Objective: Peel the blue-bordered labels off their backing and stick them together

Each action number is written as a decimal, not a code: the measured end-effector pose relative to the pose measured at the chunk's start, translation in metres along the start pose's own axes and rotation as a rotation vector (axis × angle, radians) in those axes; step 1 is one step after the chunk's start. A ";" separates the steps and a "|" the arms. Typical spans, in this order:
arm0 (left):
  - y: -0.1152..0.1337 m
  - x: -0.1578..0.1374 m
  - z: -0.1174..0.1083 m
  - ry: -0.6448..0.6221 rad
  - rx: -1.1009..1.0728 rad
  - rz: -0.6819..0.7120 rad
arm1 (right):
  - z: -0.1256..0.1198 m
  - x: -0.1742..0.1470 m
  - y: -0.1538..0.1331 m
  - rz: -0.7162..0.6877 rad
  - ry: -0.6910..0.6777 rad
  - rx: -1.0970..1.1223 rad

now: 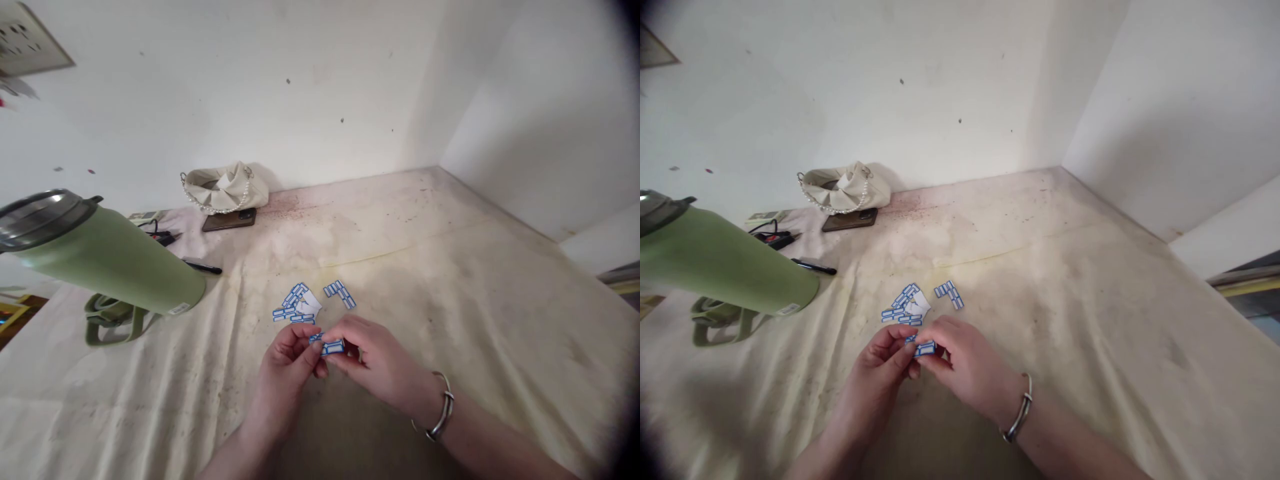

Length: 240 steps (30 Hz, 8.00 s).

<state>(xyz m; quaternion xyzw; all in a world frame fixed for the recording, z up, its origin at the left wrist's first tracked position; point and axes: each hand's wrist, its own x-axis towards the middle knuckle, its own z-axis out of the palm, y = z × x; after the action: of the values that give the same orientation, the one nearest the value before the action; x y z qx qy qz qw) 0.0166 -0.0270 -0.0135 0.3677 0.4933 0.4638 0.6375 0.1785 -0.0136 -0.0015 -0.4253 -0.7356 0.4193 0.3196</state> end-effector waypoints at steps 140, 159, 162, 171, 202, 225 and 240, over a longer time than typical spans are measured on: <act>0.014 -0.012 0.004 -0.022 0.712 0.294 | -0.008 -0.008 -0.005 0.131 -0.174 -0.404; 0.006 -0.010 0.002 0.034 0.577 0.225 | -0.010 -0.007 -0.007 0.172 -0.153 -0.287; 0.006 -0.008 0.001 0.040 0.343 0.126 | -0.013 -0.005 -0.007 0.190 -0.094 -0.224; 0.002 -0.003 -0.002 0.049 -0.132 -0.054 | -0.012 -0.003 -0.008 0.227 -0.010 0.103; 0.006 -0.006 -0.003 -0.155 -0.425 -0.341 | -0.007 -0.003 -0.005 -0.155 -0.013 -0.020; 0.005 -0.008 -0.001 -0.032 0.227 0.086 | -0.001 -0.001 -0.004 0.181 -0.056 0.064; 0.006 -0.010 0.003 -0.129 -0.010 -0.180 | -0.002 0.001 -0.001 0.100 -0.052 -0.009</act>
<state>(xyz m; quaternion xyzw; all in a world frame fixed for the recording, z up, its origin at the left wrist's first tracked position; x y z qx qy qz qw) 0.0170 -0.0352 -0.0045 0.3480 0.4797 0.3825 0.7088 0.1797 -0.0125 0.0009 -0.4519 -0.7233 0.4427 0.2769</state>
